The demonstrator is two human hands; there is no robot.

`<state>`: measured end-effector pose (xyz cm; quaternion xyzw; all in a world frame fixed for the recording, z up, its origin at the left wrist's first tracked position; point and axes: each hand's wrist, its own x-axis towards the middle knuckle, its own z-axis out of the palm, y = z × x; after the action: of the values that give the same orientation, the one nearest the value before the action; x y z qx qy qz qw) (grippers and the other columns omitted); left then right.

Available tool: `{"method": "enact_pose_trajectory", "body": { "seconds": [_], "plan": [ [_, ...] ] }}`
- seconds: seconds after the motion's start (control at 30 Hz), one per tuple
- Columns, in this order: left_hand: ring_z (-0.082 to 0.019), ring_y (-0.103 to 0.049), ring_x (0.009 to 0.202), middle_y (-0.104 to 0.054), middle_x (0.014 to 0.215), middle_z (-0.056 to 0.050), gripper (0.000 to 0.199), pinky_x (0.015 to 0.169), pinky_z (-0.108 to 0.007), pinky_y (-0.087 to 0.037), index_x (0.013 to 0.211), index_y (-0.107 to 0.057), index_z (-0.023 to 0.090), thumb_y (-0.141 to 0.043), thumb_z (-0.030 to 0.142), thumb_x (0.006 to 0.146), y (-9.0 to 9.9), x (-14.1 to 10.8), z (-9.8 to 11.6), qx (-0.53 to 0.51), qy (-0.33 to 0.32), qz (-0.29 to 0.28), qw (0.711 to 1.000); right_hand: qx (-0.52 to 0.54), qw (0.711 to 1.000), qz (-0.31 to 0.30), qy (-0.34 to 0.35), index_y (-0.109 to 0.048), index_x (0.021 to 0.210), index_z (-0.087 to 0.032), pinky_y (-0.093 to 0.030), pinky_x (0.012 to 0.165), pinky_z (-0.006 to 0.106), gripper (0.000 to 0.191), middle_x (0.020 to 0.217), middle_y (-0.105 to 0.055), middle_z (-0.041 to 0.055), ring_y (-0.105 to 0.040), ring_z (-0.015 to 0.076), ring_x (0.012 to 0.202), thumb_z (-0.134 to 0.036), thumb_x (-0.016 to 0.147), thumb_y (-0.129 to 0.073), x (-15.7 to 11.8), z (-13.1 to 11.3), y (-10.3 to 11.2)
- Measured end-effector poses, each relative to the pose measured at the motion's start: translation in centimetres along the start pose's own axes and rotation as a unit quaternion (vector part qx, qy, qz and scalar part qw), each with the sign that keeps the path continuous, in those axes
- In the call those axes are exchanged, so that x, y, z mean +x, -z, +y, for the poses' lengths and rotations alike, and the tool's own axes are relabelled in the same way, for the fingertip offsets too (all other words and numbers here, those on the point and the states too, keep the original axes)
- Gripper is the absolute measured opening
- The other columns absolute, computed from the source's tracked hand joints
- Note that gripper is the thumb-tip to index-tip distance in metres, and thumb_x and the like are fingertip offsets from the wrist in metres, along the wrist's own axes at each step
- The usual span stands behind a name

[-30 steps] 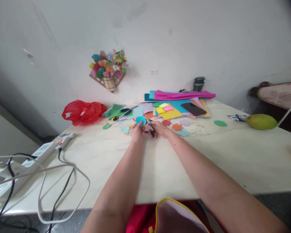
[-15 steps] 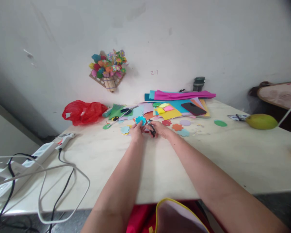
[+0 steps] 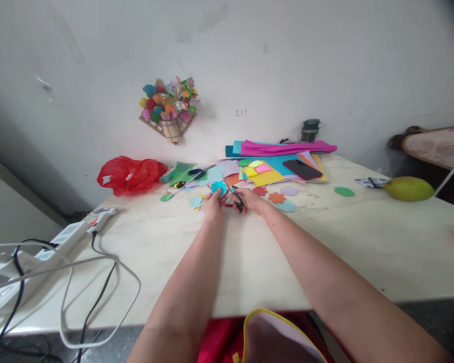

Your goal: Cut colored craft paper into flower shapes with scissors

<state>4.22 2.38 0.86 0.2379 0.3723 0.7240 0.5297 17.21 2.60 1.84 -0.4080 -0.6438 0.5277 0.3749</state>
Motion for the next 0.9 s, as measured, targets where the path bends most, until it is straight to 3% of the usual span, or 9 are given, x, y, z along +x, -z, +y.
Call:
{"method": "enact_pose_trajectory", "body": {
  "seconds": [0.13, 0.27, 0.43, 0.63, 0.77, 0.9],
  "plan": [
    [-0.017, -0.07, 0.066, -0.07, 0.067, -0.004, 0.014, 0.065, -0.025, -0.055, 0.073, -0.064, 0.015, -0.077, 0.014, 0.065, 0.0, -0.1, 0.2, 0.006, 0.008, -0.009, 1.0, -0.004, 1.0, -0.003, -0.002, -0.053, 0.073, -0.018, -0.032, 0.03, 0.018, 0.031, 0.051, -0.058, -0.0016, -0.053, 0.0104, 0.038, -0.043, 0.08, -0.069, -0.2, -0.3, 0.0],
    [-0.019, -0.072, 0.071, -0.07, 0.069, -0.005, 0.019, 0.076, -0.031, -0.057, 0.073, -0.065, 0.013, -0.08, 0.015, 0.062, 0.2, 0.1, 0.2, 0.009, 0.012, -0.021, 1.0, 0.014, 1.0, 0.008, 0.006, -0.056, 0.074, -0.017, -0.031, 0.032, 0.017, 0.03, 0.055, -0.061, -0.0008, -0.053, 0.0095, 0.04, -0.042, 0.076, -0.073, -0.5, -0.5, 0.7],
    [-0.024, -0.073, 0.078, -0.072, 0.074, -0.009, 0.021, 0.082, -0.037, -0.057, 0.075, -0.067, 0.012, -0.081, 0.016, 0.06, 0.5, 0.3, 0.3, 0.035, 0.022, -0.063, 0.997, 0.064, 0.995, 0.069, 0.031, -0.057, 0.078, -0.017, -0.032, 0.038, 0.018, 0.034, 0.056, -0.061, -0.0024, -0.054, 0.0096, 0.044, -0.035, 0.062, -0.082, -0.1, 0.0, 1.8],
    [-0.022, -0.071, 0.075, -0.073, 0.076, -0.009, 0.024, 0.076, -0.035, -0.058, 0.071, -0.071, 0.012, -0.085, 0.018, 0.053, 0.6, -0.1, 0.5, 0.072, 0.023, -0.132, 0.988, 0.142, 0.976, 0.156, 0.062, -0.056, 0.085, -0.018, -0.034, 0.045, 0.02, 0.047, 0.061, -0.061, -0.0043, -0.055, 0.0103, 0.051, -0.034, 0.051, -0.084, 1.0, 0.8, 2.4],
    [-0.022, -0.069, 0.069, -0.073, 0.076, -0.01, 0.027, 0.074, -0.037, -0.058, 0.068, -0.07, 0.012, -0.087, 0.02, 0.049, 0.7, -0.4, 0.2, 0.083, 0.04, -0.194, 0.977, 0.151, 0.975, 0.15, 0.058, -0.056, 0.084, -0.018, -0.036, 0.049, 0.022, 0.045, 0.062, -0.057, -0.0059, -0.054, 0.0105, 0.054, -0.034, 0.05, -0.082, 0.9, 0.4, 2.4],
    [-0.019, -0.066, 0.063, -0.071, 0.07, -0.008, 0.026, 0.067, -0.032, -0.056, 0.065, -0.07, 0.012, -0.088, 0.019, 0.047, 1.0, -0.1, -0.1, 0.12, 0.054, -0.229, 0.965, 0.155, 0.974, 0.151, 0.071, -0.056, 0.081, -0.018, -0.039, 0.055, 0.022, 0.04, 0.065, -0.055, -0.0073, -0.052, 0.0094, 0.057, -0.028, 0.05, -0.079, 0.8, 0.4, 2.3]
  ]
}}
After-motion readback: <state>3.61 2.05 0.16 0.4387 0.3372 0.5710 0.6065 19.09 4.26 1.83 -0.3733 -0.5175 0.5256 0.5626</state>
